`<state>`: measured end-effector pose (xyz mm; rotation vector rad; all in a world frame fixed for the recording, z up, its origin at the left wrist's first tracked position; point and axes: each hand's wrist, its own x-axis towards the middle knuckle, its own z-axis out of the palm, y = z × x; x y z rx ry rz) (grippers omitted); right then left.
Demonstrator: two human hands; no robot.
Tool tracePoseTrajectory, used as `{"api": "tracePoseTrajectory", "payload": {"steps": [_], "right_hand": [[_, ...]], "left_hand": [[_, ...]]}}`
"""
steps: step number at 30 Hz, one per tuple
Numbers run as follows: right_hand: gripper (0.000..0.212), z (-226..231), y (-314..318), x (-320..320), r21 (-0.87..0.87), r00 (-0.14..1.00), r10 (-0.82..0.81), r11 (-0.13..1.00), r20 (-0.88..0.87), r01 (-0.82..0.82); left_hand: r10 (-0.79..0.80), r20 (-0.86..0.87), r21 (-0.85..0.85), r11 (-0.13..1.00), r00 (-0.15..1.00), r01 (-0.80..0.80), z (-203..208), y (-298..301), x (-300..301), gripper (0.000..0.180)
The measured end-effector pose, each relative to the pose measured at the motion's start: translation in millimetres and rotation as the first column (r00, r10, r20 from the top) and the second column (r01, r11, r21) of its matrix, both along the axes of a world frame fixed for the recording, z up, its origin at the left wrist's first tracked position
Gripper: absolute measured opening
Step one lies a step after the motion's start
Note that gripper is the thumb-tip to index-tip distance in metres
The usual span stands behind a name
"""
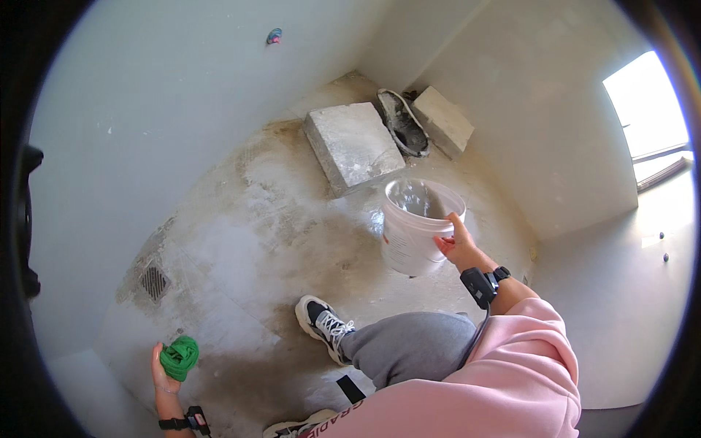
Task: The person washes a green cloth and a gray cloth in a white bucket. They fill the bucket with water from a wall tap, submerge and wring each cloth, then place them back in the bucket. The person remains standing in a tiled room throughout.
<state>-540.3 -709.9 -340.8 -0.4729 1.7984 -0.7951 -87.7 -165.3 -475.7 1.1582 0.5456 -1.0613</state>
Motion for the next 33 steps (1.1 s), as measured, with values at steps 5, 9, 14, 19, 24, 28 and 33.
{"api": "tracePoseTrajectory", "payload": {"steps": [5,9,14,19,24,28,33], "right_hand": [[0.046,-28,-51,-77,-0.031,0.97,-0.135,0.991,-0.203,0.131],[0.05,-62,-78,-127,-0.208,0.935,-0.271,0.952,-0.227,0.225],[0.048,-73,-69,-173,-0.227,0.937,-0.3,0.939,-0.176,0.258],[0.041,-85,-47,-210,-0.2,0.931,-0.358,0.919,-0.067,0.339],[0.054,-92,-65,-244,-0.103,0.986,-0.092,0.992,-0.142,0.078],[0.064,-94,-92,-249,-0.146,0.971,-0.086,0.988,-0.221,0.054],[0.072,-60,-132,-208,-0.059,0.69,-0.058,0.998,-0.721,0.022]], "left_hand": [[0.019,0.076,-0.045,0.999,0.997,-0.016,14,-3,8,0.036],[0.177,0.143,0.001,0.984,0.974,-0.179,46,-2,14,0.022],[0.168,0.191,-0.022,0.986,0.967,-0.167,70,-6,12,0.02],[0.134,0.219,0.007,0.99,0.966,-0.139,69,-10,12,0.02],[0.169,0.265,0.048,0.981,0.949,-0.188,67,-14,15,0.024],[0.122,0.261,0.042,0.99,0.957,-0.137,76,-16,17,0.025],[0.125,0.269,0.052,0.988,0.955,-0.144,84,-19,15,0.022]]}}
